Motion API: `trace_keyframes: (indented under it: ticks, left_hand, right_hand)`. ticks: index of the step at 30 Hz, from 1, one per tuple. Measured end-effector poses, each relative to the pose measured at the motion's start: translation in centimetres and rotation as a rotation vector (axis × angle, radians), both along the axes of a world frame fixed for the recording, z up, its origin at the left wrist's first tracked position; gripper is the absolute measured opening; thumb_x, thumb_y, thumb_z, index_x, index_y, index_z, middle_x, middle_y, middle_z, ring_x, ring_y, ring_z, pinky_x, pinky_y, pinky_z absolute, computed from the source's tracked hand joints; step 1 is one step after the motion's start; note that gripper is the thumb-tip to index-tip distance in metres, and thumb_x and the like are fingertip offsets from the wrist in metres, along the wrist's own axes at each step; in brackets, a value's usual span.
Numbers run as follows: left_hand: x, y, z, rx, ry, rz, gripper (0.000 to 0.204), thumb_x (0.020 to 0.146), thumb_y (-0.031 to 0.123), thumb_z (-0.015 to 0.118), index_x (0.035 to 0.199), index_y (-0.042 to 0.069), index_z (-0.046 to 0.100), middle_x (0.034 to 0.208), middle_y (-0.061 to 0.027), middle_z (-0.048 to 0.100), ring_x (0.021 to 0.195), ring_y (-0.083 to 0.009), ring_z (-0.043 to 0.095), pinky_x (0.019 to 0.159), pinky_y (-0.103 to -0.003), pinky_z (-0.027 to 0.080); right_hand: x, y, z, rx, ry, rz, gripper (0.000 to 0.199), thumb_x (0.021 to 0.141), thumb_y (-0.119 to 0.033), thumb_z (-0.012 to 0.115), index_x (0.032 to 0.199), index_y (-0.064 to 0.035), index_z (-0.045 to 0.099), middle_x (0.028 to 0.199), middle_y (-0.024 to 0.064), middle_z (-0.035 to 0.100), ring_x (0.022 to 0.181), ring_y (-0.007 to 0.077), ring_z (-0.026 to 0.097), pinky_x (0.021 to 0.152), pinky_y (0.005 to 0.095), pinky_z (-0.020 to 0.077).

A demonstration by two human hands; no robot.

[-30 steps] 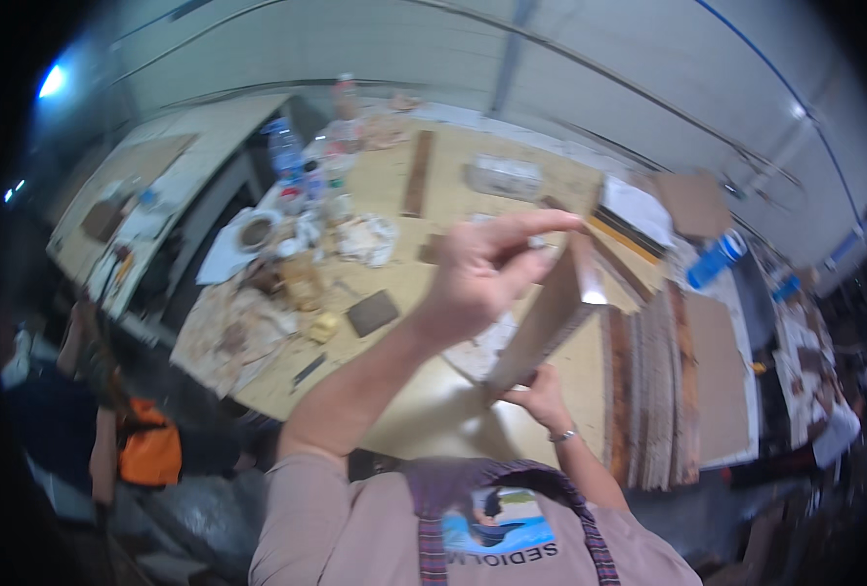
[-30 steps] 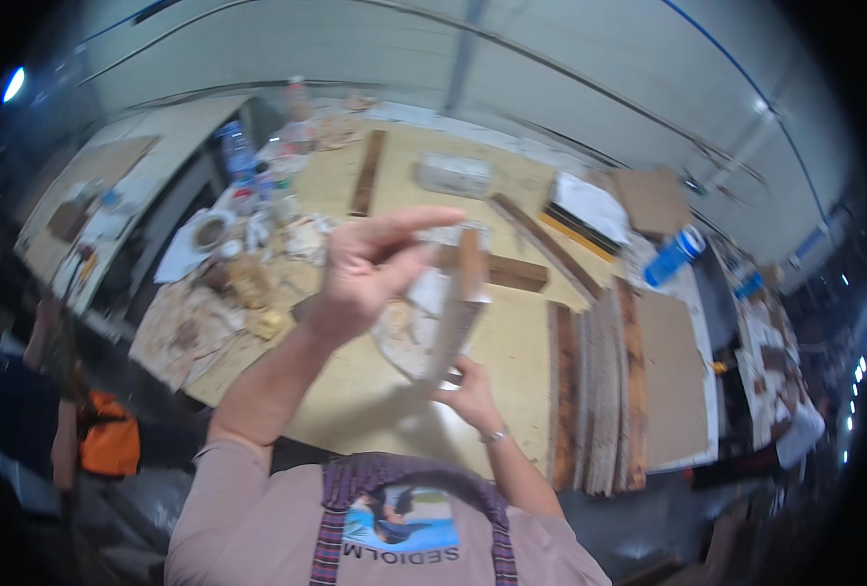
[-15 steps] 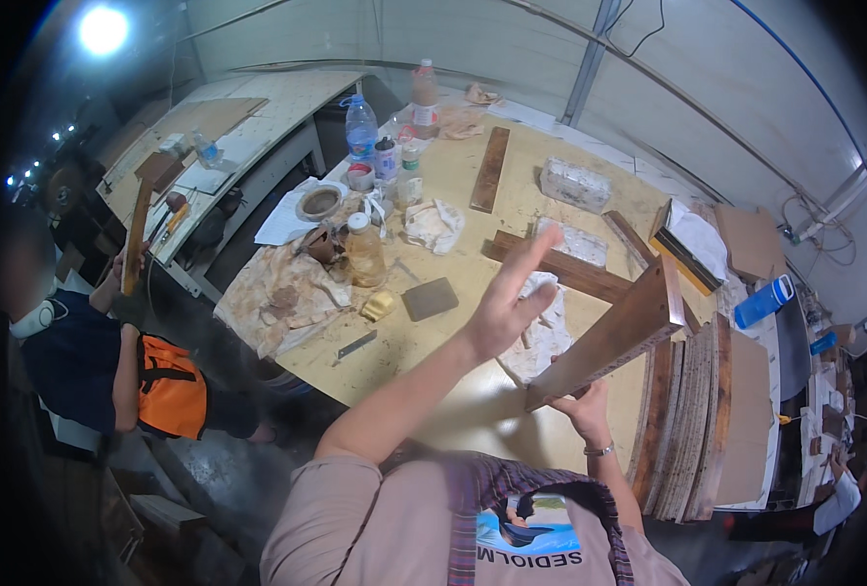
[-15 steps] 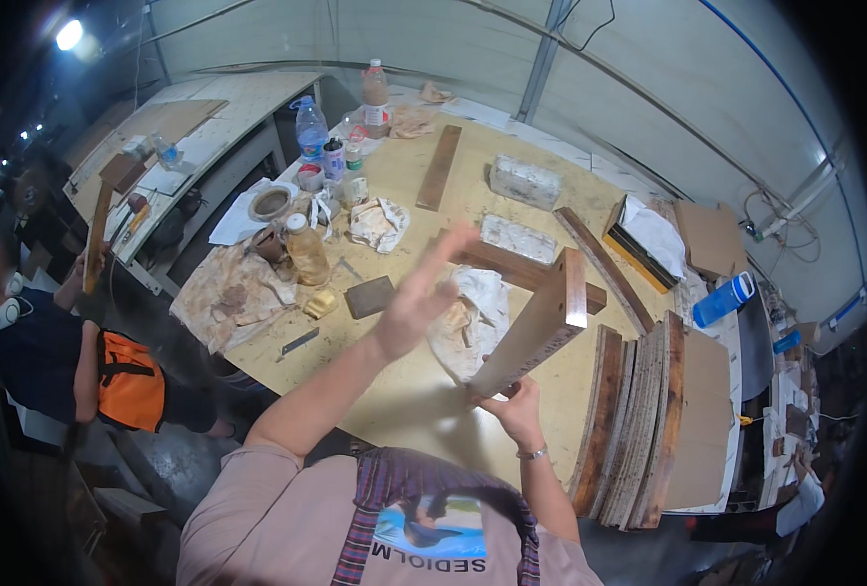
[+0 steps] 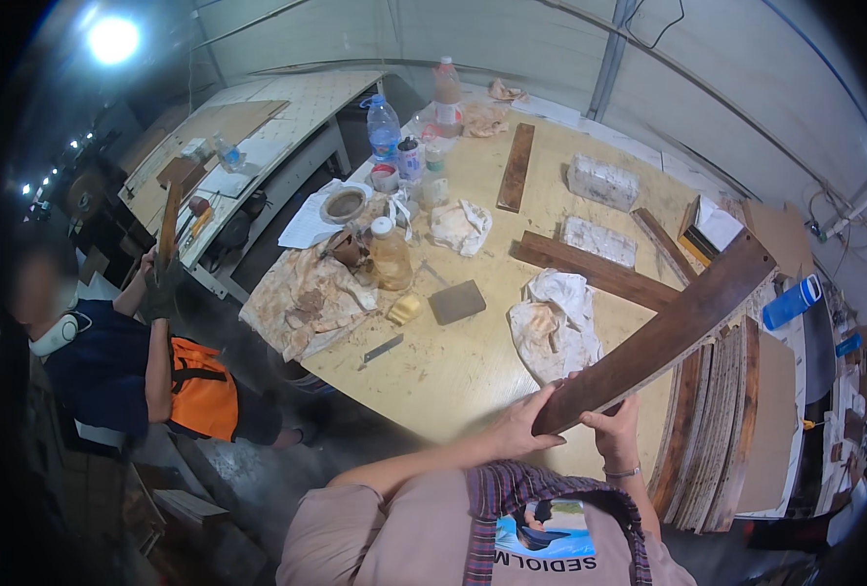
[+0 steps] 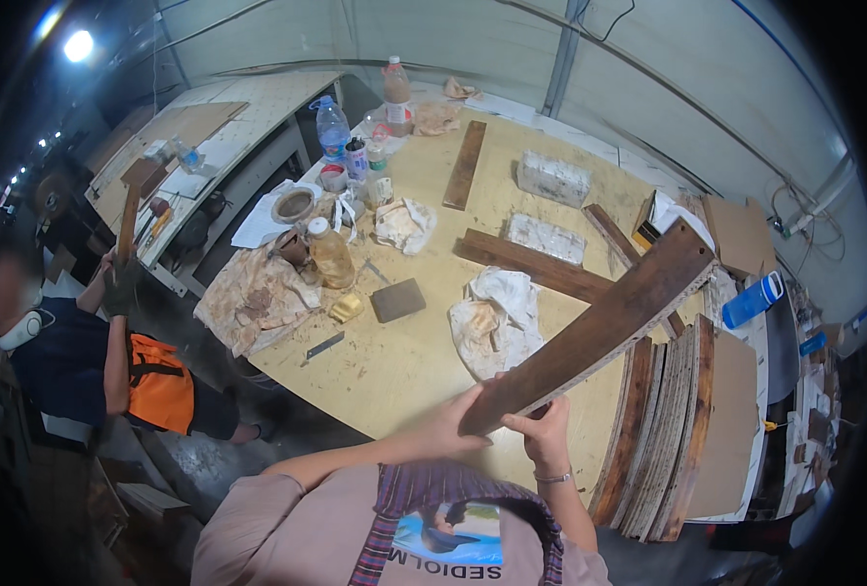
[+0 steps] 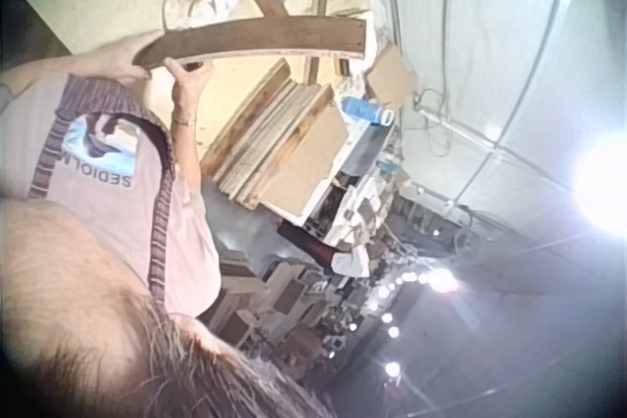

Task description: The person wipes a wooden board with a cloth and applies a finishing substance using a sponge, rubbing it thoroughly over the surface and along the edges.

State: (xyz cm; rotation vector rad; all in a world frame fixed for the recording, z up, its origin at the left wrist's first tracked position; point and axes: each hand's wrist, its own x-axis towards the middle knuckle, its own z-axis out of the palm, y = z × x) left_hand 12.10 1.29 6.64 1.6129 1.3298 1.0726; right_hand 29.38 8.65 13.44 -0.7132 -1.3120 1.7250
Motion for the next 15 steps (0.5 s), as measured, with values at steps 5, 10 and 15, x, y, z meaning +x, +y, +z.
trace_keyframes:
  ticks: [5,10,15]
  left_hand:
    - [-1.1,-1.0,-0.6,-0.075,-0.038,0.1,0.085,0.068,0.039,0.084,0.137,0.003,0.048,0.116,-0.0225,0.064,0.104,-0.0331,0.066,0.09,-0.04,0.052]
    - [-2.0,-1.1,1.1,-0.164,0.112,0.082,0.076,0.072,0.029,0.083,0.134,0.001,0.049,0.118,-0.0179,0.065,0.107,-0.0244,0.065,0.091,-0.037,0.051]
    - [-3.0,0.2,0.0,-0.23,-0.057,0.169,0.056,0.073,0.012,0.081,0.121,-0.002,0.055,0.098,-0.0092,0.067,0.088,-0.0156,0.064,0.079,-0.031,0.052]
  right_hand:
    - [-0.1,0.1,-2.2,-0.14,0.076,0.039,0.053,0.072,-0.007,0.074,0.12,0.0083,0.057,0.117,0.0194,0.065,0.111,0.0269,0.062,0.1,0.0382,0.0468]
    - [0.6,0.5,-4.9,-0.317,0.058,0.056,0.054,0.079,-0.008,0.067,0.129,0.0051,0.049,0.122,0.0191,0.061,0.116,0.0304,0.058,0.103,0.0424,0.0442]
    - [-2.1,3.5,-9.5,-0.389,0.056,0.143,0.037,0.086,-0.012,0.067,0.119,-0.0028,0.054,0.103,0.004,0.063,0.088,0.0116,0.062,0.079,0.0291,0.0525]
